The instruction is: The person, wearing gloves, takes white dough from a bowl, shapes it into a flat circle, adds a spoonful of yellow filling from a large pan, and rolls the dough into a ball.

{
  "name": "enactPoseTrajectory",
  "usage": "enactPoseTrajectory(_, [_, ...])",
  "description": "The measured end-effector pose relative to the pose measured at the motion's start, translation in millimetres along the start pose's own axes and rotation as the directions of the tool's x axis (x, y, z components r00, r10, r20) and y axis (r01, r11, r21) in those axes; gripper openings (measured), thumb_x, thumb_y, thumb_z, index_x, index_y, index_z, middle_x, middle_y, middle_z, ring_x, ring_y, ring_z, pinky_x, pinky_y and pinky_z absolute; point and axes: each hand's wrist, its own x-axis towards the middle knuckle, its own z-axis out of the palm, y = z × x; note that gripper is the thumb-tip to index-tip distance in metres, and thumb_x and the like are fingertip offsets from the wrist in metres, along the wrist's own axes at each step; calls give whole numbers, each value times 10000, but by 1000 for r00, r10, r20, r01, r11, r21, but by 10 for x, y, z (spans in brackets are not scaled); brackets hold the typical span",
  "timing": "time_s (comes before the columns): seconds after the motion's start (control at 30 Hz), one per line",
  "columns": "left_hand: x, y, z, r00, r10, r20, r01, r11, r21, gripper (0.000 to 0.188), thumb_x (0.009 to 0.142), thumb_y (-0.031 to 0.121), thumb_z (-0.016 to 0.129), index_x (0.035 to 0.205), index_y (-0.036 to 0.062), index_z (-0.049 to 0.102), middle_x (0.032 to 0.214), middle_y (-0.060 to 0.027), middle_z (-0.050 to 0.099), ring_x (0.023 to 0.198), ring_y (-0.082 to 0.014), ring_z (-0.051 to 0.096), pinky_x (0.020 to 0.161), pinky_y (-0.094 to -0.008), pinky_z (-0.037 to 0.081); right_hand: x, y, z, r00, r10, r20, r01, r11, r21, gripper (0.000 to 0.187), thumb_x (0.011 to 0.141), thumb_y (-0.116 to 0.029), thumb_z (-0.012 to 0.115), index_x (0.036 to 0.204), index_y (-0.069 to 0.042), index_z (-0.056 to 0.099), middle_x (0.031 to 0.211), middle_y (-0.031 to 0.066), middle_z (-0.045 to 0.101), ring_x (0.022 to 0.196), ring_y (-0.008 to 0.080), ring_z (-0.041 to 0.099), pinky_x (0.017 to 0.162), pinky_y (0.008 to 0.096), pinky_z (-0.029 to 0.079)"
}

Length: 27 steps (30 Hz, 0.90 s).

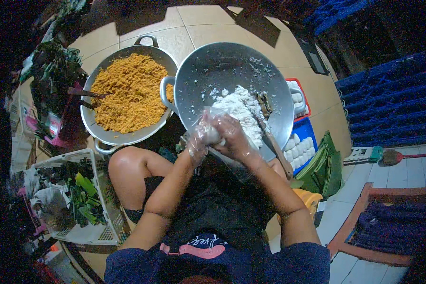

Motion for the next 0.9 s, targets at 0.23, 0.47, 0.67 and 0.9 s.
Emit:
enactPoseTrajectory(0.23, [-211,-115,747,907,380,-181,-273,858,436,562,928,501,327,1229,44,455,1098,-144,580,937,-259,602,893,-379,459,80,-243,62,859,506,71,-401,580,709,712,832,-251,624,1388,-43,231,1384,127,332,1243,293,380,1023,371,324])
enactPoseTrajectory(0.47, [-325,-125,774,984,89,-156,-62,983,173,695,907,590,232,1249,20,432,1156,-175,558,996,-286,589,884,-397,477,-200,29,176,925,361,119,-379,903,203,851,796,-535,545,1408,-58,195,1431,176,265,1300,331,291,1049,368,234])
enactPoseTrajectory(0.67, [-410,-196,941,937,229,-264,-57,845,531,633,925,535,307,1133,-17,535,1045,-121,605,937,-221,608,833,-338,506,-118,-139,-237,999,22,37,-21,999,-33,754,612,-241,794,1267,-91,452,1264,131,478,1178,341,433,1006,443,307])
enactPoseTrajectory(0.9, [-338,-127,775,897,272,-348,-83,877,472,577,903,509,406,1231,38,464,1182,-98,545,1095,-243,524,953,-407,411,-127,-120,-224,930,332,160,-368,837,405,889,694,-323,765,1393,-67,278,1387,105,355,1247,250,369,1014,345,320])
